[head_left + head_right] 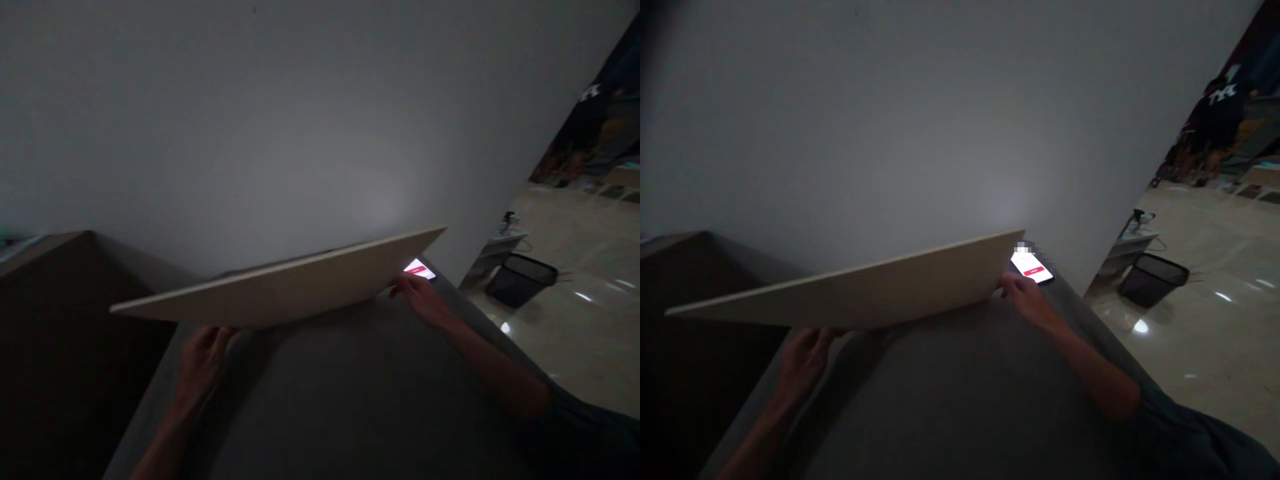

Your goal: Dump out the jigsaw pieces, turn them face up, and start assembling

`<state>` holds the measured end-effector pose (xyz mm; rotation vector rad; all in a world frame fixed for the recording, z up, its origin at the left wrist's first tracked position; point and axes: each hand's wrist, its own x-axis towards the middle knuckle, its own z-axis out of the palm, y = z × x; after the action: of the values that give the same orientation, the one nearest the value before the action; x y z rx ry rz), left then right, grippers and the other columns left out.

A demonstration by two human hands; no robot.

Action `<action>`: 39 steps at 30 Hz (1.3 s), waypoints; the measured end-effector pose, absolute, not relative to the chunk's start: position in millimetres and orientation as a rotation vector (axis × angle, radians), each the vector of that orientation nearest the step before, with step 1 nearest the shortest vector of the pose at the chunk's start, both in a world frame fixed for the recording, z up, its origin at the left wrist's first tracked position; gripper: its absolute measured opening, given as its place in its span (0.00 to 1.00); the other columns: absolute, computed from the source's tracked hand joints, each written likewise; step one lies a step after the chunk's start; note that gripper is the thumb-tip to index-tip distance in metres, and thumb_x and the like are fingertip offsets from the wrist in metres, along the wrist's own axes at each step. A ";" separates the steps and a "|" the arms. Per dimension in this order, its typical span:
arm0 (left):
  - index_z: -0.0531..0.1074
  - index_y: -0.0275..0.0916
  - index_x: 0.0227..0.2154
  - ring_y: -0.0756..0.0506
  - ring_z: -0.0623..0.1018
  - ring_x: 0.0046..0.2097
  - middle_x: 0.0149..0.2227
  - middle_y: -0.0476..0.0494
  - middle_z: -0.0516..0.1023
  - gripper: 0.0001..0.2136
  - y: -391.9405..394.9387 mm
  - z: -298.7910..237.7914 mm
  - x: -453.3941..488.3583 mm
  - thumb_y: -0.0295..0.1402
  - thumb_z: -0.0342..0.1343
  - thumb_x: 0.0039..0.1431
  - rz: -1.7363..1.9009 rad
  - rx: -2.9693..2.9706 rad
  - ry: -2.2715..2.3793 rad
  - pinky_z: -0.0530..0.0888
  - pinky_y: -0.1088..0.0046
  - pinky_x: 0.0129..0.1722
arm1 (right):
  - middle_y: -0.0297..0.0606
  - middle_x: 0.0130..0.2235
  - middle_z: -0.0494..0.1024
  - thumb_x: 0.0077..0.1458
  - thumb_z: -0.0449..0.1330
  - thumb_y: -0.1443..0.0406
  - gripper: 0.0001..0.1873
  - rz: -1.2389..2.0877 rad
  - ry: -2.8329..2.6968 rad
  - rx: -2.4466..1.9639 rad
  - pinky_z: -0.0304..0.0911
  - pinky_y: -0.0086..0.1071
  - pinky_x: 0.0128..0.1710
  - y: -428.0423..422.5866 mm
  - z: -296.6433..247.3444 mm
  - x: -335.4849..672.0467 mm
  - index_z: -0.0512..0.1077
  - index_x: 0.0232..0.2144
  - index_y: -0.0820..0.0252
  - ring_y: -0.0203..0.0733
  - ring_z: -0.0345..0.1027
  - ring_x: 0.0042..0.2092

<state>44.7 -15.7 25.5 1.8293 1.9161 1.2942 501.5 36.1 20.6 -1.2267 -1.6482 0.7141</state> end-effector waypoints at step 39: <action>0.64 0.50 0.67 0.29 0.82 0.51 0.61 0.44 0.74 0.31 -19.0 16.2 50.8 0.53 0.53 0.63 0.948 1.909 1.889 0.81 0.44 0.48 | 0.44 0.62 0.71 0.59 0.62 0.56 0.33 0.997 -1.713 -1.170 0.72 0.53 0.56 27.7 22.2 492.3 0.63 0.66 0.46 0.51 0.68 0.61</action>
<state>50.8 -19.0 16.2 1.9091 1.8889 0.9480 492.3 27.7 22.2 -1.1698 -1.7130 0.9972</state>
